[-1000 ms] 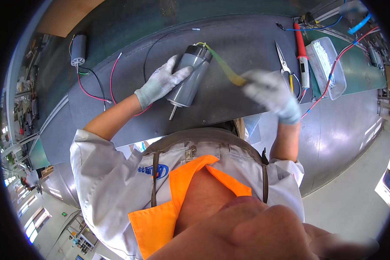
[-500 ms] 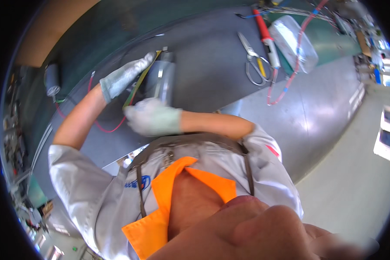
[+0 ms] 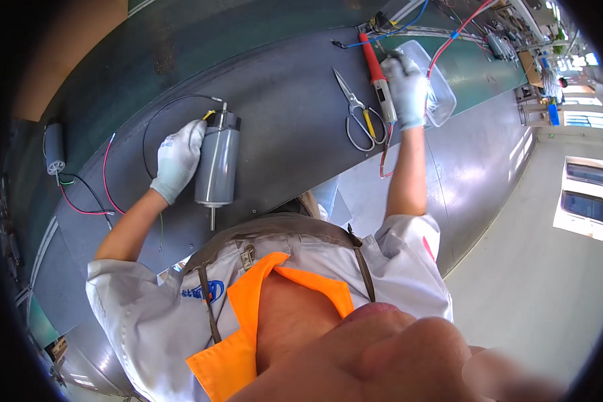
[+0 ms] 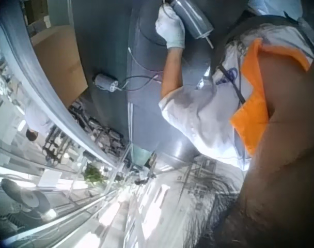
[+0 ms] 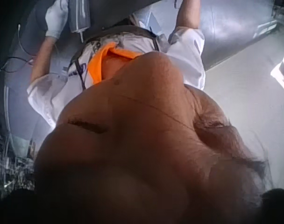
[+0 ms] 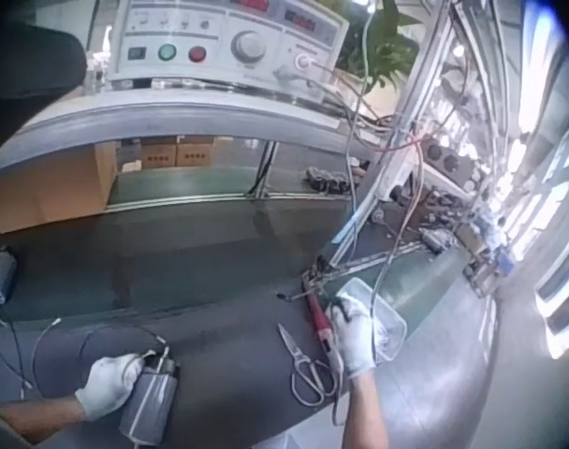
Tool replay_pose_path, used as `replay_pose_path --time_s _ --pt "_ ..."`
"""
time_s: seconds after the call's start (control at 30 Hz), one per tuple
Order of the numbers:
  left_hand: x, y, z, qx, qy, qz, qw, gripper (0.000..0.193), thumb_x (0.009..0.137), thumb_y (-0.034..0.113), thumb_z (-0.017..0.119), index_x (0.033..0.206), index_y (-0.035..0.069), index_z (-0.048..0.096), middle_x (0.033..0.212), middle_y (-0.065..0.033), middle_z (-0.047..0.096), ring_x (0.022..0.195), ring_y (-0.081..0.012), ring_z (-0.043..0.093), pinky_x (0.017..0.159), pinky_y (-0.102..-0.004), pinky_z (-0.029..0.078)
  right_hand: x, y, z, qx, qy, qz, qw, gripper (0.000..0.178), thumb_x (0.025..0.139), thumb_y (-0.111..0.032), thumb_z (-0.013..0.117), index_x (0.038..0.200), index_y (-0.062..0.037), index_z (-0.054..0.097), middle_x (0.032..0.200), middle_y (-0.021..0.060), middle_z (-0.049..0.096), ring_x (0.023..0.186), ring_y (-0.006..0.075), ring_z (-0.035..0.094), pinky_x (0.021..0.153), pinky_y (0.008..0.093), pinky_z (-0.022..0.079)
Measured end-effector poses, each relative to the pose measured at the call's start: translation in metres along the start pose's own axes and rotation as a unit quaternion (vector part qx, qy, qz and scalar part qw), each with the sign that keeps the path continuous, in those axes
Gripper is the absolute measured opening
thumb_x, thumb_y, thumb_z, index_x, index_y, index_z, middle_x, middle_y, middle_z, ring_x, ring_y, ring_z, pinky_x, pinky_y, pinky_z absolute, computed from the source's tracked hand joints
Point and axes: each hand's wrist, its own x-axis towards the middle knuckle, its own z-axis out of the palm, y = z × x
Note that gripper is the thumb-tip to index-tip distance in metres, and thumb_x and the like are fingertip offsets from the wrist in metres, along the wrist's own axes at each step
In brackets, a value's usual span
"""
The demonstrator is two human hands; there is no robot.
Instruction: Assembling wiring and components onto small electric motors on an assembly line.
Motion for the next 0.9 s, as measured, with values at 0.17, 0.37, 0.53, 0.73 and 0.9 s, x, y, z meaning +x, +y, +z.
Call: replay_pose_path --time_s 0.17,0.37,0.53,0.73,0.9 --pt "-0.015 0.015 0.017 0.072 0.022 0.071 0.995 0.031 0.102 0.031 0.052 0.115 0.006 0.066 0.098 -0.0172 0.072 0.087 -0.035 0.07 0.076 -0.0447 0.055 0.093 0.144 -0.001 -0.33 -0.176 -0.02 0.927 0.027 0.088 -0.028 0.067 0.11 -0.0142 0.076 0.1 0.02 0.073 0.095 0.0385 0.07 0.086 0.0458 0.054" --pt "-0.021 0.053 0.012 0.085 -0.061 0.048 0.993 0.03 0.102 0.033 0.053 0.112 0.007 0.061 0.09 -0.0149 0.069 0.076 -0.0344 0.067 0.062 -0.0452 0.053 0.135 0.198 0.002 -0.387 -0.203 -0.046 0.898 0.035 0.084 -0.042 0.069 0.102 -0.0135 0.077 0.095 0.0199 0.073 0.09 0.0388 0.07 0.08 0.0466 0.054" --pt "-0.024 0.053 0.003 0.063 -0.108 0.014 0.992 0.035 0.103 0.039 0.049 0.112 0.007 0.059 0.092 -0.0149 0.07 0.082 -0.0346 0.069 0.067 -0.0445 0.054 0.12 0.165 0.013 -0.314 -0.188 -0.019 0.931 0.028 0.085 -0.032 0.069 0.106 -0.0143 0.077 0.099 0.0185 0.073 0.094 0.0355 0.071 0.084 0.0426 0.054" --pt "-0.011 0.051 -0.01 0.023 -0.184 0.021 0.982 0.05 0.096 0.052 0.055 0.113 0.005 0.059 0.097 -0.0187 0.071 0.091 -0.0364 0.069 0.077 -0.045 0.054 0.124 0.207 0.005 -0.199 -0.191 -0.029 0.961 0.028 0.085 -0.026 0.072 0.108 -0.013 0.077 0.1 0.0148 0.075 0.094 0.0305 0.073 0.085 0.0375 0.054" --pt "0.006 0.048 -0.027 0.006 -0.309 0.003 0.951 0.058 0.09 0.054 0.065 0.114 0.002 0.059 0.097 -0.0212 0.07 0.091 -0.0393 0.068 0.079 -0.0452 0.052 0.108 0.181 -0.001 -0.165 -0.169 -0.005 0.972 0.026 0.085 -0.028 0.072 0.106 -0.0152 0.078 0.099 0.015 0.075 0.092 0.0306 0.073 0.086 0.0373 0.054"
